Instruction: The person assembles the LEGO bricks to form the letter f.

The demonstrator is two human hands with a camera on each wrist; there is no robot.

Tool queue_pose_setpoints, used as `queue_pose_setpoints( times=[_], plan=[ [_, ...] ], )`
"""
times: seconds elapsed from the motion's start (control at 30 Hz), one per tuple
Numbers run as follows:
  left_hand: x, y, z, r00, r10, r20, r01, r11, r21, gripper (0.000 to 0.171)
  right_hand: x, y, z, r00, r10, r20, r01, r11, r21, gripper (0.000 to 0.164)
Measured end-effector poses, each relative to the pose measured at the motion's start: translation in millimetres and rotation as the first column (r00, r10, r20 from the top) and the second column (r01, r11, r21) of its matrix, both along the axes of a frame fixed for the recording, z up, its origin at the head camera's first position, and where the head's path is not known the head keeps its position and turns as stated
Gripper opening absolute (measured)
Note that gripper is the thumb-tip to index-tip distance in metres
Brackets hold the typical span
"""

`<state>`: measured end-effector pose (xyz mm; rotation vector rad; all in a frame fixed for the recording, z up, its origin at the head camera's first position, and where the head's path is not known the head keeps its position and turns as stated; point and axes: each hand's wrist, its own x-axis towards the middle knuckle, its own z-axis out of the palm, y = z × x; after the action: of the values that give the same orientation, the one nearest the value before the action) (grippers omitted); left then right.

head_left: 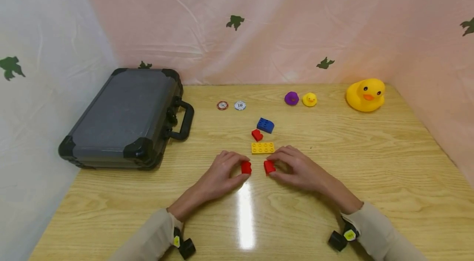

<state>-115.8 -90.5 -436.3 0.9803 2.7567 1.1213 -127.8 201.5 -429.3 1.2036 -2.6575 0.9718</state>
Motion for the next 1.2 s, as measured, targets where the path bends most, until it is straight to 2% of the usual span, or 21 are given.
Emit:
queue_pose_setpoints(
  times=[0.23, 0.43, 0.63, 0.83, 1.0, 1.2],
  plan=[
    [-0.8, 8, 1.2, 0.998, 0.012, 0.054, -0.013, 1.000, 0.025, 0.034, -1.0, 2, 1.3, 1.000, -0.008, -0.025, 0.008, 1.000, -0.019, 0.038],
    [-1.4, 15, 1.2, 0.997, 0.000, 0.073, -0.003, 0.999, 0.043, 0.033, -1.9, 1, 1.0, 0.997, 0.017, -0.076, -0.022, 0.998, -0.061, 0.040],
    [-1.4, 17, 0.9, 0.995, 0.029, 0.101, -0.035, 0.998, 0.052, 0.031, -2.5, 0, -0.1, 0.995, 0.021, -0.096, -0.028, 0.997, -0.074, 0.041],
    [-2.3, 18, 1.4, 0.987, 0.052, 0.155, -0.060, 0.997, 0.044, 0.031, -3.1, -1, -1.1, 0.995, 0.054, -0.089, -0.064, 0.991, -0.114, 0.040],
    [-2.2, 18, 1.5, 0.985, 0.058, 0.160, -0.069, 0.996, 0.060, 0.030, -2.5, -5, -0.2, 0.994, 0.069, -0.086, -0.079, 0.990, -0.116, 0.041],
    [-2.9, 17, -0.6, 0.986, 0.053, 0.157, -0.067, 0.994, 0.086, 0.029, -1.0, -10, 2.0, 0.998, 0.055, -0.009, -0.056, 0.995, -0.085, 0.040]
  ],
)
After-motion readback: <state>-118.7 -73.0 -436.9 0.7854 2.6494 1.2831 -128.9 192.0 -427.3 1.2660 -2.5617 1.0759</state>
